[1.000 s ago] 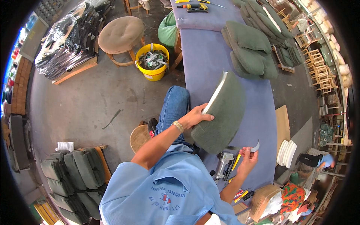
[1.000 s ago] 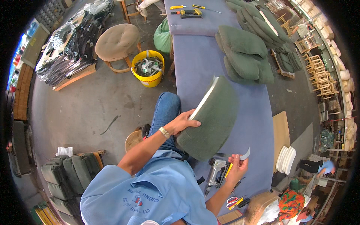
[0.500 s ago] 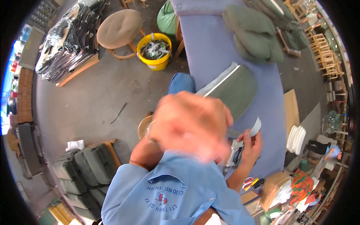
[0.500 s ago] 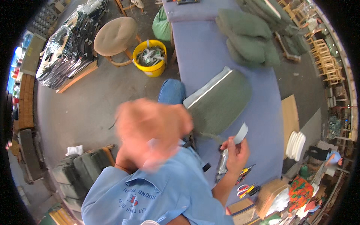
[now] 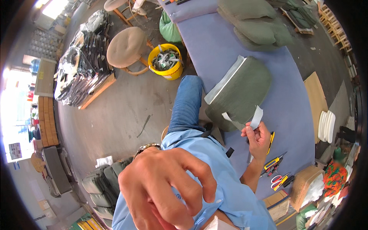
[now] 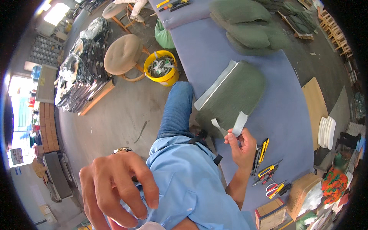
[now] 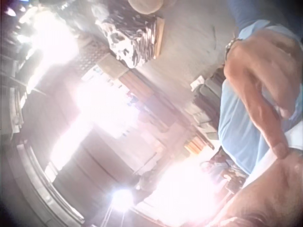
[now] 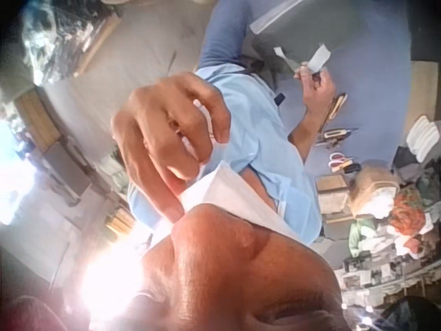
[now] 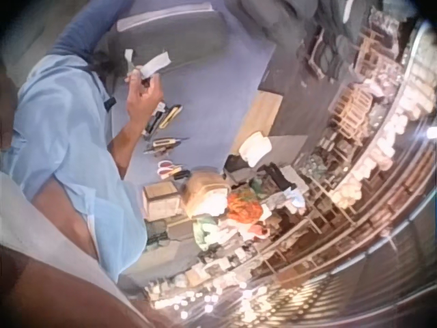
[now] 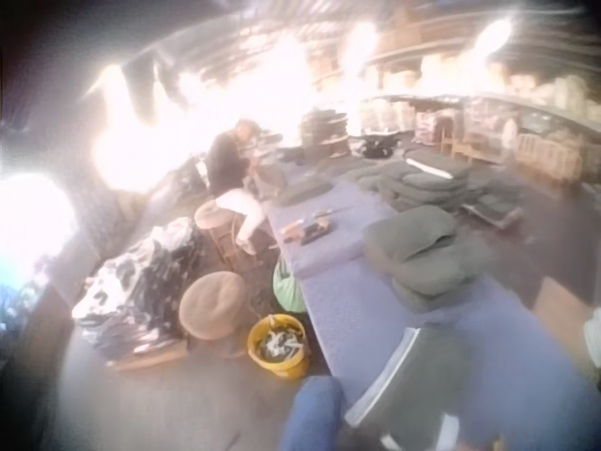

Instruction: The person uses a staple gun to attach fabric to a cushion, then trims excess fabric with a utility knife. They repeat the process on another cushion, finishing by placing the completed item on a stack.

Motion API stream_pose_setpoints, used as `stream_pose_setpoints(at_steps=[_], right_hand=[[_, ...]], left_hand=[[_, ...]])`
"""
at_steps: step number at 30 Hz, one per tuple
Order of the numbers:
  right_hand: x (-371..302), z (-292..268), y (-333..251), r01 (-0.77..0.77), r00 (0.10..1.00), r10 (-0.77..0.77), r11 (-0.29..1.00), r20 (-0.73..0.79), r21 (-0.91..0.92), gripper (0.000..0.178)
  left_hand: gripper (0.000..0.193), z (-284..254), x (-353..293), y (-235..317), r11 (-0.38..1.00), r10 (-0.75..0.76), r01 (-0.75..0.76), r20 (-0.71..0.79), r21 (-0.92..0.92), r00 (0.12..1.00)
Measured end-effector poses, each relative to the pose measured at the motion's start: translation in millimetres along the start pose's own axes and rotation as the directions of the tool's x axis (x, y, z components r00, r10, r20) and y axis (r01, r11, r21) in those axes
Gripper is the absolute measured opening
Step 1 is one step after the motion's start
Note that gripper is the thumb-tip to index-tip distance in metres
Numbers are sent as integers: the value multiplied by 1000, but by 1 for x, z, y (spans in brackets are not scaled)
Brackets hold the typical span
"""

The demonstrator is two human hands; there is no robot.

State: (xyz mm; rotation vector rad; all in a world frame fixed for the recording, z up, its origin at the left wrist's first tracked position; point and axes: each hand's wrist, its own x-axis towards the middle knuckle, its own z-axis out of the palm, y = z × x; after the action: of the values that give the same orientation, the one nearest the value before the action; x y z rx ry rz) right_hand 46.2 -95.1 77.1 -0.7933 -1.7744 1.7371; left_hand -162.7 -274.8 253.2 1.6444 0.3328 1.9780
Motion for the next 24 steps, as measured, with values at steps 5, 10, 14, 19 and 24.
stream_pose_setpoints(at_steps=[5, 10, 14, 19, 24], right_hand=[[-9, -30, 11, -12, 994, 19, 998, -104, 68, 19], [1, -41, 27, 12, 994, -3, 997, -111, 79, 20], [11, -29, 21, -31, 997, 35, 997, -62, 69, 18], [21, 2, 0, -43, 998, 39, 996, 54, 76, 16], [31, 36, -38, -35, 990, 3, 973, 140, 227, 33]], left_hand=[[29, 14, 8, -42, 997, -60, 56, -100, -49, 993], [28, 22, 19, -52, 995, -83, 91, 145, -50, 986], [21, 13, 15, -54, 1000, -22, 23, 67, -14, 998], [16, 5, 27, -40, 999, -26, 28, -60, 38, 998], [43, -67, 2, -57, 967, -250, 251, 31, -41, 968]])
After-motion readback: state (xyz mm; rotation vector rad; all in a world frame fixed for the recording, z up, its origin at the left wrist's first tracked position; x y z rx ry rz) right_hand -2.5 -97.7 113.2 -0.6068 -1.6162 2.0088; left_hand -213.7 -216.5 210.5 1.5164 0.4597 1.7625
